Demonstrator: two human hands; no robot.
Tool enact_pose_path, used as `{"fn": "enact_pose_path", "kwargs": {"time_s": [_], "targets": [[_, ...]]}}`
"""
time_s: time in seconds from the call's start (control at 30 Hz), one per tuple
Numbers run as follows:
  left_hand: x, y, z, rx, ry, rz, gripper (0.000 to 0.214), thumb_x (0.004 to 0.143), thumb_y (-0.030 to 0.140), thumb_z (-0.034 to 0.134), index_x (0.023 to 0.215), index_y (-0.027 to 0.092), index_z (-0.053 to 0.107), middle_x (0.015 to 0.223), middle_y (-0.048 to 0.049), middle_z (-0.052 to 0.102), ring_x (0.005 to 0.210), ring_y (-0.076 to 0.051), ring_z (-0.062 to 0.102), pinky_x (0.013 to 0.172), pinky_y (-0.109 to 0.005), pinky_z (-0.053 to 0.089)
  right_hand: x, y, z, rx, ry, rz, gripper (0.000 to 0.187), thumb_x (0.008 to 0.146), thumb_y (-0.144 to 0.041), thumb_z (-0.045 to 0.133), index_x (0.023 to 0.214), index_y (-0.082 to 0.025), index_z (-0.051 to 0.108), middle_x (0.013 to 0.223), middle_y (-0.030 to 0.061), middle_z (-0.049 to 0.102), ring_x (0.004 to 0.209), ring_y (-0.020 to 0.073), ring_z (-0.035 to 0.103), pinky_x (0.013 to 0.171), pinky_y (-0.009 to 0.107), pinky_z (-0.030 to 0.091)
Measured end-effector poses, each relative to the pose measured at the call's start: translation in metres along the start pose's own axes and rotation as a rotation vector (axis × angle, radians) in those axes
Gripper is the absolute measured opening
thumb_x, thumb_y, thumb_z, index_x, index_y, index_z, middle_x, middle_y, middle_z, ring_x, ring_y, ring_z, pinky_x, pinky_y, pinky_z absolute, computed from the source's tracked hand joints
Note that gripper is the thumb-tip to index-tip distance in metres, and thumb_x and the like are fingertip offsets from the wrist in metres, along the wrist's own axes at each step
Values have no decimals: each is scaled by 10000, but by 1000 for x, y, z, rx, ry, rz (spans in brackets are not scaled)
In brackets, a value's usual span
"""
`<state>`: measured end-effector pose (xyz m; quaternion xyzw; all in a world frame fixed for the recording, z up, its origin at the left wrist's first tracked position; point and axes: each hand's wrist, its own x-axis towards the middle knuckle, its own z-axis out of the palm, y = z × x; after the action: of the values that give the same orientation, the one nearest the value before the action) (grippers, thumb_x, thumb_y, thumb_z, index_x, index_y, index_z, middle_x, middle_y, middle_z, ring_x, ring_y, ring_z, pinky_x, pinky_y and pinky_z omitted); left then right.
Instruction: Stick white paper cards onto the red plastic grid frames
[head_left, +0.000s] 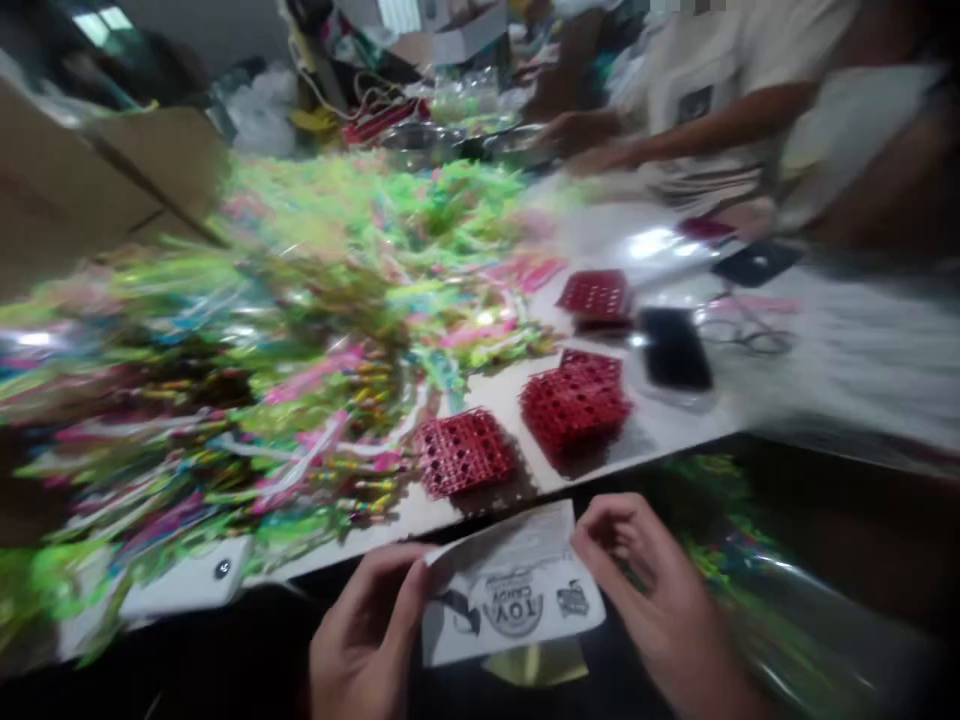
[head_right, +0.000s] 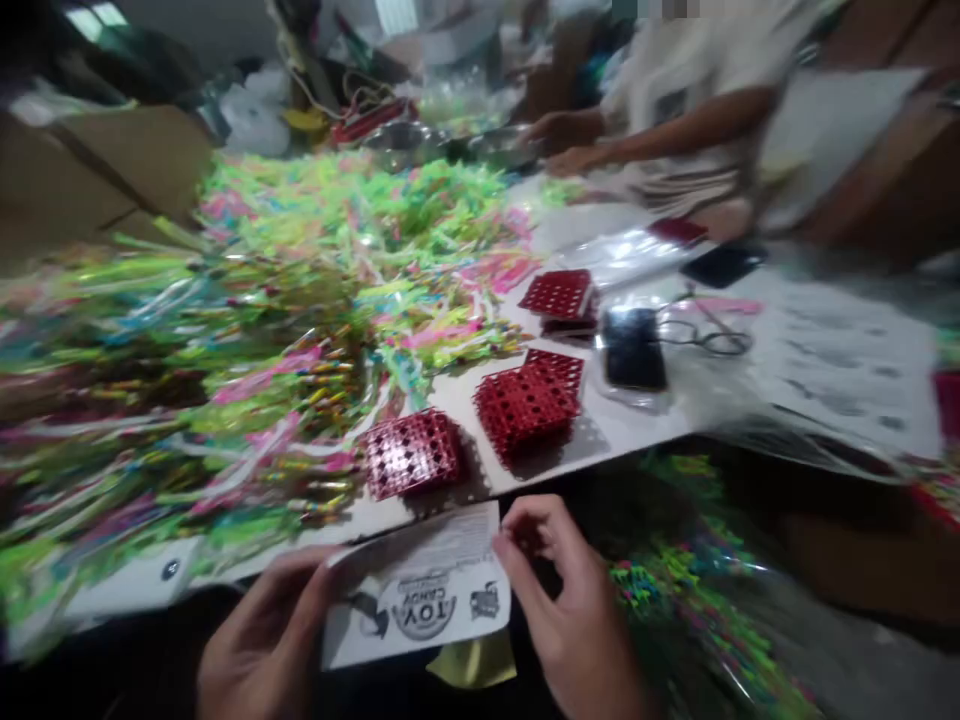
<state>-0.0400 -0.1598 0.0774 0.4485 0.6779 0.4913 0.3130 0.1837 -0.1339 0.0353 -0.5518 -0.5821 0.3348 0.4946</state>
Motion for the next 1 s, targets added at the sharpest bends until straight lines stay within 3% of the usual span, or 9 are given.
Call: {"fn": "enact_pose_path", "kwargs": {"time_s": [0.23,0.37,0.57,0.67,0.8,0.93,1.0], "targets": [[29,-12,6,-193,14,-75,221,913,416,847,938,197,824,882,-22,805,806,-165,755,731,-191,601,33,-9,4,2,-149,-12,96,1043,-326,681,1045,-272,760,993,-6,743,906,148,720,793,195,557],[44,-19,16,-224,60,-25,150,927,369,838,902,221,825,868,4,764,801,-137,704,725,-182,558,56,-13,9,-45,-198,-11,126,1049,-329,673,1040,-336,798,1028,-31,729,980,134,687,872,171,519],[60,-27,23,-259,64,-75,87,931,345,843,957,262,840,894,20,774,824,-126,710,710,-178,551,78,-27,20,21,-205,133,218,1054,-411,632,937,-299,778,956,-13,700,865,134,656,739,167,534],[67,-26,23,-239,85,-73,73,935,332,840,971,268,844,905,26,779,838,-123,720,741,-179,566,84,-26,30,25,-182,224,175,995,-398,708,886,-264,740,882,-5,681,802,134,637,712,182,535],[77,-24,22,-194,117,-54,76,924,322,852,976,266,848,911,27,780,823,-117,710,773,-187,580,91,-18,38,22,-201,246,97,940,-360,754,970,-269,768,925,17,711,721,124,624,580,177,506],[83,-23,25,-169,154,-58,108,906,324,868,973,245,841,834,28,746,740,-101,670,688,-176,556,96,-22,40,-3,-189,317,87,945,-317,725,986,-265,783,970,36,701,694,117,628,538,174,519],[86,-23,26,-191,144,-68,199,905,304,866,1092,245,828,830,32,732,711,-91,652,635,-166,527,98,-24,42,-27,-172,309,87,947,-298,716,982,-260,786,960,38,690,691,116,627,536,177,525]]}}
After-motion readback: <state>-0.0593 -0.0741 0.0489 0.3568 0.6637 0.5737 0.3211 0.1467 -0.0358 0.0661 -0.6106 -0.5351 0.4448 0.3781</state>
